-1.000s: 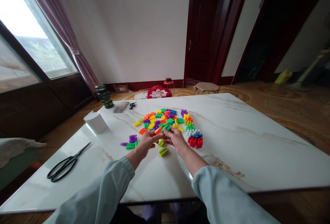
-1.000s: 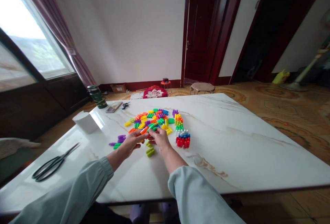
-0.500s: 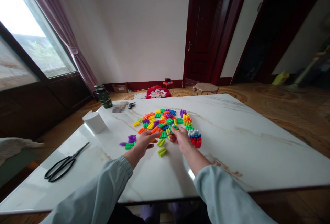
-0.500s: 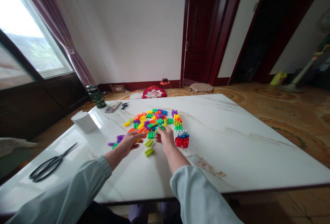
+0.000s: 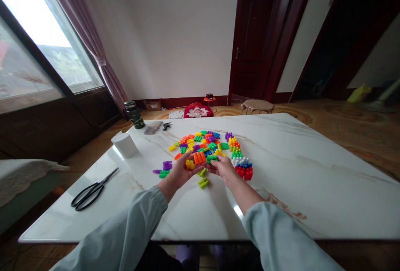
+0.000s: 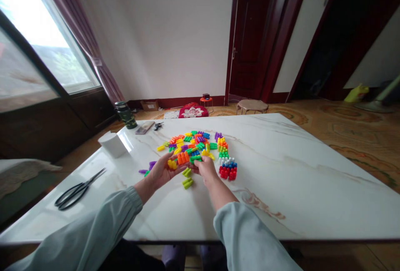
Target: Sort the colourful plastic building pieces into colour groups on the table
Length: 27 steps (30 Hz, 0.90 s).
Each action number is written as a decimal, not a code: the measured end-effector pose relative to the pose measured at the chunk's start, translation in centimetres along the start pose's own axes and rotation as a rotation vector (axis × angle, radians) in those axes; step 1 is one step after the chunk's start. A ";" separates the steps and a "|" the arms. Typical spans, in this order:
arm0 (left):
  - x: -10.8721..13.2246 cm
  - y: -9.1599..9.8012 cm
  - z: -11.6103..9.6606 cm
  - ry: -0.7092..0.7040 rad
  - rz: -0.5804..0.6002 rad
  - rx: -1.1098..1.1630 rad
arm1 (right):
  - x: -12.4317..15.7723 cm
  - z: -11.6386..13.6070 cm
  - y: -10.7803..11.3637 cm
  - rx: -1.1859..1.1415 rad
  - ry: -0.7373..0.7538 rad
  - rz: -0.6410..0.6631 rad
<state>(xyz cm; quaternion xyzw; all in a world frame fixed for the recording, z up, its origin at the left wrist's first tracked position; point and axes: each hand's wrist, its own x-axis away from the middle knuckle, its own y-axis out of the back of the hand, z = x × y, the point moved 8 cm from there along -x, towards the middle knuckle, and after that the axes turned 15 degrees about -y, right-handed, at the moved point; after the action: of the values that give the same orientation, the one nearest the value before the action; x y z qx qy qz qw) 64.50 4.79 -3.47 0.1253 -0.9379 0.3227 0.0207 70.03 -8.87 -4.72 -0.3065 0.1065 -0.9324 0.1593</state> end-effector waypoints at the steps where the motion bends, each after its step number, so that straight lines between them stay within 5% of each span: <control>1: 0.0 0.0 0.1 0.011 0.008 0.024 | 0.0 0.0 0.0 0.000 0.000 0.000; 19: -1.3 0.9 0.0 -0.037 0.030 -0.030 | -0.7 0.0 0.3 0.003 0.063 0.047; 27: -2.0 1.2 -5.5 -0.393 -0.044 -0.042 | 0.5 1.6 -0.5 0.144 0.204 0.017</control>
<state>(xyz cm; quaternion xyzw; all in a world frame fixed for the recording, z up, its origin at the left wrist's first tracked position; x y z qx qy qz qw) 65.90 9.46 -0.08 0.2058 -0.9275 0.2720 -0.1532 70.50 -8.70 -3.04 -0.1968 0.0573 -0.9626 0.1770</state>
